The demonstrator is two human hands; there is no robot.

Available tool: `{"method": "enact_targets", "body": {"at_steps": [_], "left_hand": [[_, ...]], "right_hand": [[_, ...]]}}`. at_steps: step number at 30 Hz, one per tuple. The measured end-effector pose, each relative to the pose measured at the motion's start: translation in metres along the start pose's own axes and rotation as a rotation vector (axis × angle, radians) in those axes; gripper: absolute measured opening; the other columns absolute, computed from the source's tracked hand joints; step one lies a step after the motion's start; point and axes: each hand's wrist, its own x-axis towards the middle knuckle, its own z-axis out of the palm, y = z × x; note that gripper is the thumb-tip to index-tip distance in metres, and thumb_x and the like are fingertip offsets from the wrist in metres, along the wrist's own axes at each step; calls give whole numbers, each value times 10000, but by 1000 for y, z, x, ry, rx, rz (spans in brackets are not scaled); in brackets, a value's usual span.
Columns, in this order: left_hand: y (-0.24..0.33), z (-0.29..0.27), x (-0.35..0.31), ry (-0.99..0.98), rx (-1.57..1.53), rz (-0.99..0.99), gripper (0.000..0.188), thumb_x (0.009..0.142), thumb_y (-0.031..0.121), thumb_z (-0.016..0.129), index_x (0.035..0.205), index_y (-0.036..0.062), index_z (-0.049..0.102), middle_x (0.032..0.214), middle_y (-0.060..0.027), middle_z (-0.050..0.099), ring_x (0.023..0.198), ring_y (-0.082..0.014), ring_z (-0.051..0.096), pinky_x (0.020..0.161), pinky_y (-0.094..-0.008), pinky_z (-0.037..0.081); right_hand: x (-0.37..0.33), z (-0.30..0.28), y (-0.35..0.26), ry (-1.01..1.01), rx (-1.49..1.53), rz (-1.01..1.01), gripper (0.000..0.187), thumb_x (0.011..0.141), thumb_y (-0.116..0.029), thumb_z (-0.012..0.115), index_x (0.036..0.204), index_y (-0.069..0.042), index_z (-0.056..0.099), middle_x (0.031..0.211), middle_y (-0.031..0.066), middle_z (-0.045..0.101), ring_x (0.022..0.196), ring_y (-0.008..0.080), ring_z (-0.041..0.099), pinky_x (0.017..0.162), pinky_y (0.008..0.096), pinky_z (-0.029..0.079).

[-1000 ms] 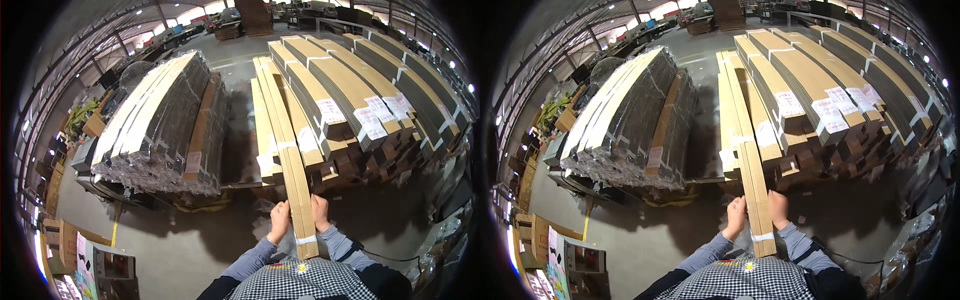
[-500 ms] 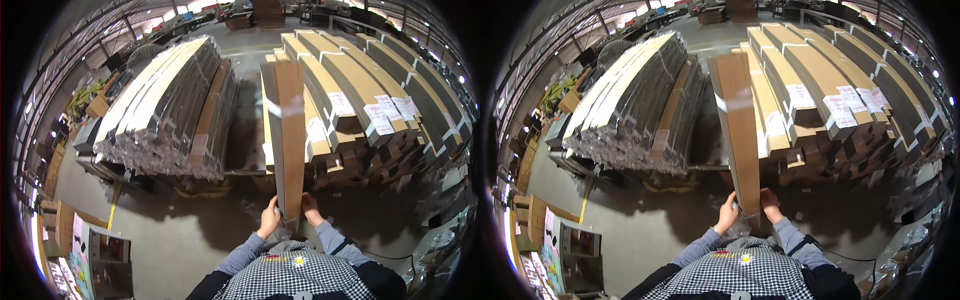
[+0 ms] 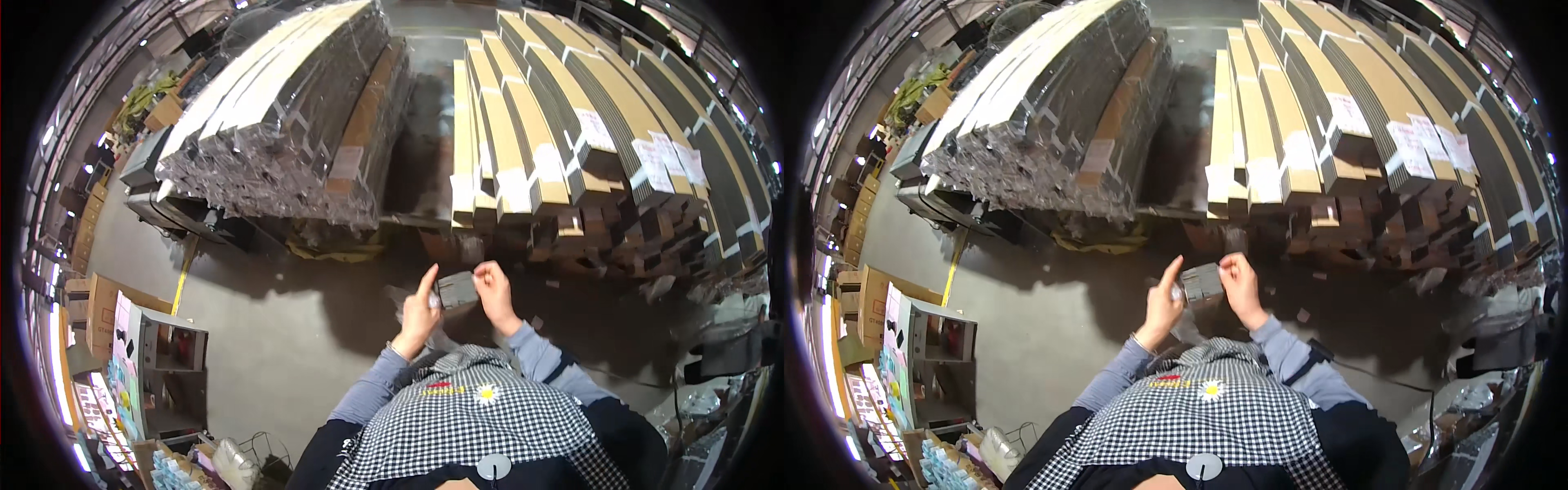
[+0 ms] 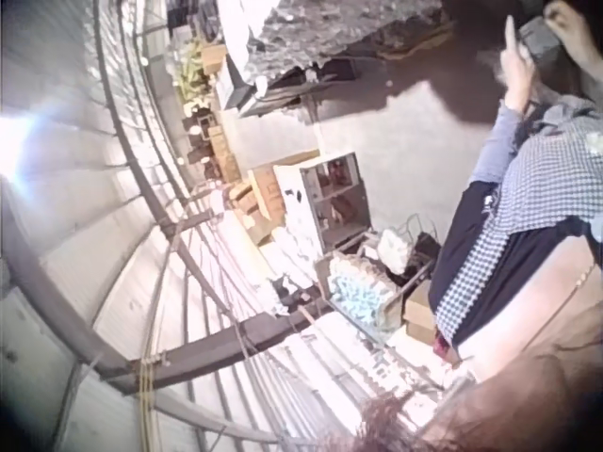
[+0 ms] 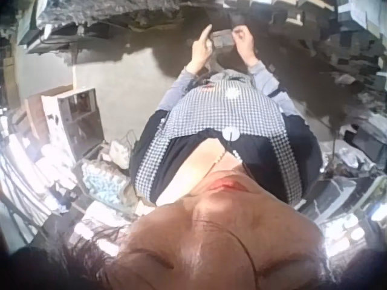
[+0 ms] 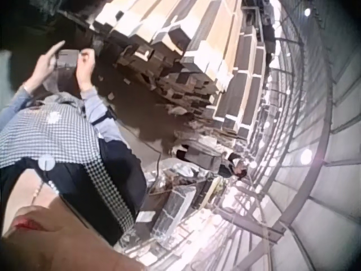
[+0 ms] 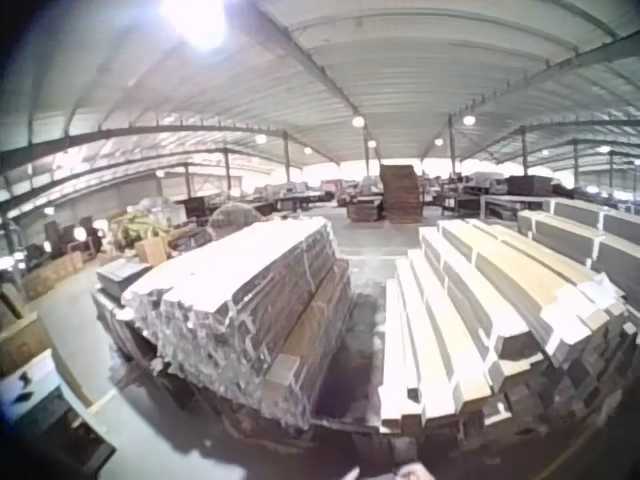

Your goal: The recorder is placing long wooden slats or building components into protective plastic bags.

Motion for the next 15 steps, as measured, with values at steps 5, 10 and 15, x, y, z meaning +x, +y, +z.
{"method": "enact_targets", "body": {"at_steps": [5, 10, 15], "left_hand": [[26, -45, 8, -255, -149, -13, 205, 884, 69, 627, 1065, 85, 721, 622, -62, 600, 567, -125, 612, 570, -299, 498], [-12, -46, 11, -401, 61, 21, 168, 885, 184, 700, 815, 34, 667, 617, -53, 608, 589, -97, 553, 579, -293, 460], [63, -99, 3, -212, -529, -110, 233, 951, 199, 630, 815, 31, 716, 717, -12, 683, 650, -61, 554, 581, -246, 438]], "right_hand": [[27, 5, -34, 32, 163, 46, 77, 953, 2, 560, 1001, -46, 523, 741, -16, 535, 594, 48, 500, 536, 207, 425], [6, 19, -31, 32, 270, -3, 254, 953, -17, 569, 1188, -42, 477, 916, 24, 561, 831, 88, 556, 741, 227, 459], [-53, 59, -38, -16, -141, -291, 800, 802, -227, 769, 1438, -20, 331, 1339, 130, 464, 1257, 257, 462, 1073, 380, 355]]}}
